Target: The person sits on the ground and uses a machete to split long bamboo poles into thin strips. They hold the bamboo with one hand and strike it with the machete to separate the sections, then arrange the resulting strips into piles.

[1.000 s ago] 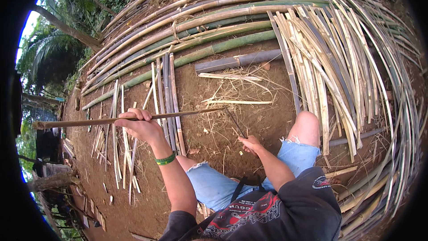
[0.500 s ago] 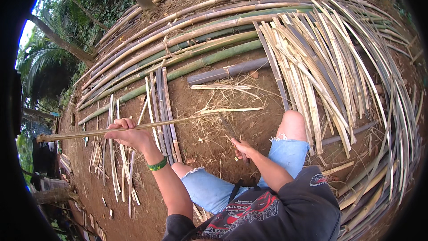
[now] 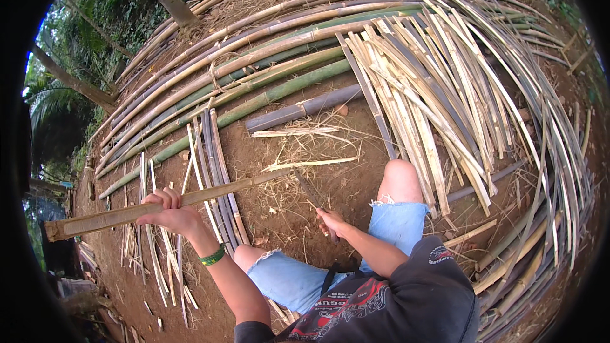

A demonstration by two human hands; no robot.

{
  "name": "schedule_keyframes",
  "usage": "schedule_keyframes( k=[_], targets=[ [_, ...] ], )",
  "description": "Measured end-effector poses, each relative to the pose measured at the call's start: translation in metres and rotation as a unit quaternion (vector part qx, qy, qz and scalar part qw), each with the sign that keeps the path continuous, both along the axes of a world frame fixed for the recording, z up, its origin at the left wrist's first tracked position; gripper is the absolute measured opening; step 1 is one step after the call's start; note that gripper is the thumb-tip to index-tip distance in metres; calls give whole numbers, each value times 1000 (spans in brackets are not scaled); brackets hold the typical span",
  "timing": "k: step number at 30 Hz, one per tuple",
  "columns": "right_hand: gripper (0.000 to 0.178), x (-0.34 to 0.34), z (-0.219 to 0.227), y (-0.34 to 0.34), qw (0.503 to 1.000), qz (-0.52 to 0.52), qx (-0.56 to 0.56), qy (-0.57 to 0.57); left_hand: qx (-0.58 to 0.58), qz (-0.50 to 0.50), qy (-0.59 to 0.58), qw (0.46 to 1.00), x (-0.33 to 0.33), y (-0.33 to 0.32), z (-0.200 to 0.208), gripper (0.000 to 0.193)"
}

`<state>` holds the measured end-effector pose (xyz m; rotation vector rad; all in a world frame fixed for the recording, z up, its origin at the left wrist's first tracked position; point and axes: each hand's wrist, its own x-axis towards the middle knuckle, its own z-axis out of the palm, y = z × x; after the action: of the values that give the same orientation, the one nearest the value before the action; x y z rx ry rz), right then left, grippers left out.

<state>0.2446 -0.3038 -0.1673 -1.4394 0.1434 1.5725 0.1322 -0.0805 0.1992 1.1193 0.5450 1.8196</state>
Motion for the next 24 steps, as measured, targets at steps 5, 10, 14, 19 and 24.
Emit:
schedule_keyframes(
  k=[5, 10, 14, 19, 24],
  targets=[
    [58, 2, -2, 5, 998, 4, -25, -52, 29, -73, 18, 997, -3, 3, -1, 67],
    [71, -2, -21, 19, 967, 46, -83, -237, 9, -73, 2, 997, -3, 10, 1, 67],
    [79, -25, 27, 24, 937, 97, -32, -333, 0, -57, 42, 997, -9, 8, -3, 68],
    [64, -38, 114, 19, 924, 58, 158, -344, 17, -76, 29, 997, -8, 5, -2, 68],
    [61, -32, 97, 24, 888, 74, 197, -409, 39, -123, 38, 991, -23, 7, -8, 68]
  ],
)
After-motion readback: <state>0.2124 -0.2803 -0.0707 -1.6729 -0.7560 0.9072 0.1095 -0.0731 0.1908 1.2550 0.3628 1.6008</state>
